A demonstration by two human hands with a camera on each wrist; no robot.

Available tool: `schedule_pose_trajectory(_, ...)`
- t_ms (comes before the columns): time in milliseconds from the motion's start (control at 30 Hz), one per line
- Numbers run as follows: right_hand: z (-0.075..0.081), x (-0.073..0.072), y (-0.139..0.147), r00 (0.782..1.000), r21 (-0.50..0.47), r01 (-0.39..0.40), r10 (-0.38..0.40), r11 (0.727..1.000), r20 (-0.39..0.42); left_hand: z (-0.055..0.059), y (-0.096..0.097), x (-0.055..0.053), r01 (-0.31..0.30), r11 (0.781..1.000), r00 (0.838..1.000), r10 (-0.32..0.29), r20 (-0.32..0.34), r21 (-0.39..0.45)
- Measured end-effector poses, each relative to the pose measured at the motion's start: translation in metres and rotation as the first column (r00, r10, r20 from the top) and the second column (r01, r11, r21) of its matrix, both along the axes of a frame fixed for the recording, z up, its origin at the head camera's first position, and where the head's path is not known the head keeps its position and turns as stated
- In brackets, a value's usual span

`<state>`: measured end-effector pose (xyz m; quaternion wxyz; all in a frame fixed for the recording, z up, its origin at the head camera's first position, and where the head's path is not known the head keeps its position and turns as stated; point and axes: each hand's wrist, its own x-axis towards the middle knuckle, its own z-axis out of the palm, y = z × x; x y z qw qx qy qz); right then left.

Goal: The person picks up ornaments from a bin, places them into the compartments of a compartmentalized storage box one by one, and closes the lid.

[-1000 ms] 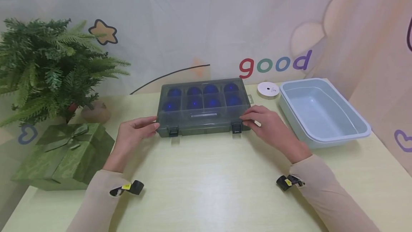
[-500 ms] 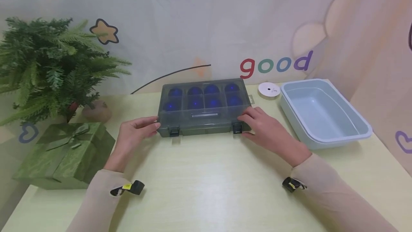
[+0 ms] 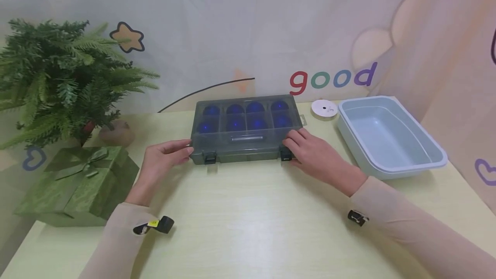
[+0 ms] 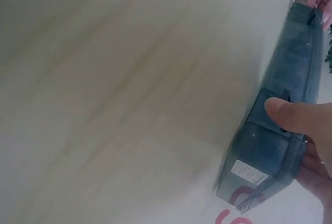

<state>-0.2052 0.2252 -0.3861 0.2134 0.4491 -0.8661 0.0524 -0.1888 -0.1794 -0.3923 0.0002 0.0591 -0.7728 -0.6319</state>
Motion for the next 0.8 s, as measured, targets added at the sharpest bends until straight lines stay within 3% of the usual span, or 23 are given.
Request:
schedule_pose_trajectory(233,-0.003,-0.001,0.003,1.000,-0.035,-0.019,0.019,0.999,-0.002,0.001,0.000,0.000,-0.001,1.000,1.000,0.001,-0.002,-0.013)
schedule_pose_trajectory(367,-0.004,-0.004,0.008,0.998,-0.113,-0.053,0.057,0.992,0.033,-0.001,0.000,0.000,0.000,1.000,1.000,-0.001,-0.005,-0.015)
schedule_pose_trajectory(567,-0.007,-0.012,0.014,0.988,-0.302,-0.091,0.125,0.949,0.096,-0.001,0.000,0.000,0.006,1.000,1.000,-0.006,-0.005,-0.010)
schedule_pose_trajectory(800,-0.009,-0.018,0.013,0.984,-0.395,-0.097,0.147,0.913,0.097,-0.001,0.000,0.000,0.003,1.000,1.000,-0.003,-0.008,-0.018)
